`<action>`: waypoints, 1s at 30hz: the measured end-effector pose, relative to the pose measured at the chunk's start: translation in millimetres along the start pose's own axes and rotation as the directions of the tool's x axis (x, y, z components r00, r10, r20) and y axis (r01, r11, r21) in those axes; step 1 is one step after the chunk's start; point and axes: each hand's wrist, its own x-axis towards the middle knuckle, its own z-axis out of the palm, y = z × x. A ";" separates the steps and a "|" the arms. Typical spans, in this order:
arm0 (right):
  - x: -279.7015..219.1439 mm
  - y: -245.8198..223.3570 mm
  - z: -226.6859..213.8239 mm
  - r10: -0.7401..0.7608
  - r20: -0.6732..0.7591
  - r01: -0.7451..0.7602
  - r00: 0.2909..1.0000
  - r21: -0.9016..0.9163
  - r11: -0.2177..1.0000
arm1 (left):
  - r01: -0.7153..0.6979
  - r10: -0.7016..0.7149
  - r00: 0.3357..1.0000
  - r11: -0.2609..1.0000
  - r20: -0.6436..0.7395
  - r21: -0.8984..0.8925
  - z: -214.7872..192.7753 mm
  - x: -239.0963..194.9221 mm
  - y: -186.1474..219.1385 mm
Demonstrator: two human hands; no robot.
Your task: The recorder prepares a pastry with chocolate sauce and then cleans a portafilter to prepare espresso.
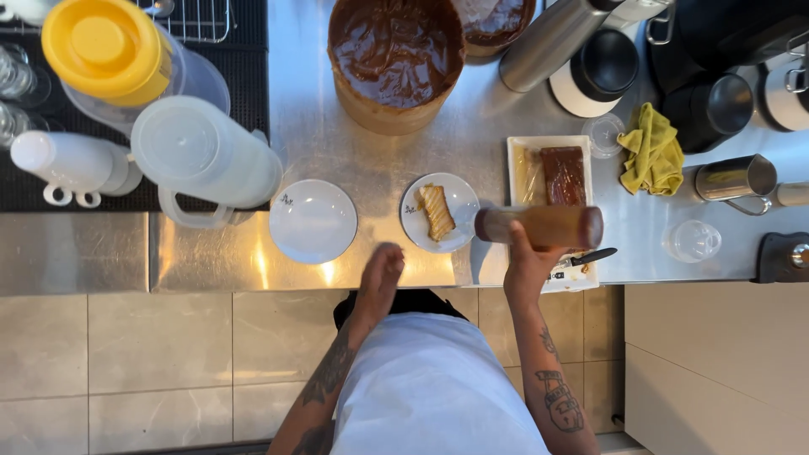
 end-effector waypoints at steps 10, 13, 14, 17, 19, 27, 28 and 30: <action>-13.8 -14.0 -21.2 0.578 0.096 -0.457 0.810 0.721 0.521 | -0.099 -0.094 0.720 0.966 0.687 0.237 39.5 -17.6 126.7; -19.4 -12.3 -27.7 0.635 0.173 -0.506 0.753 0.769 0.390 | -0.114 -0.110 0.818 0.931 0.565 0.347 58.6 -14.1 136.7; -22.6 -18.6 -26.3 0.634 0.165 -0.498 0.755 0.774 0.391 | -0.118 -0.111 0.812 0.930 0.573 0.347 65.0 -12.6 142.2; -24.9 -47.0 -12.4 0.671 0.215 -0.498 0.710 0.827 0.261 | -0.264 0.094 0.932 0.838 0.351 0.477 80.1 2.2 160.9; -28.2 -79.0 2.4 0.623 0.360 -0.561 0.694 0.813 0.155 | -0.427 0.412 0.902 0.821 0.124 0.378 85.9 13.9 175.3; -29.8 -115.3 73.9 0.680 0.554 -0.811 0.480 0.575 0.105 | -0.139 0.179 0.981 0.921 0.078 -0.364 70.1 50.8 160.7; -27.9 -118.8 86.6 0.668 0.611 -0.888 0.426 0.423 0.180 | -0.039 0.037 0.999 0.975 -0.014 -0.219 60.5 54.2 162.9; -30.8 -97.5 83.0 0.624 0.696 -0.934 0.356 0.279 0.223 | -0.175 0.132 0.974 0.955 -0.187 -0.238 33.0 66.3 174.1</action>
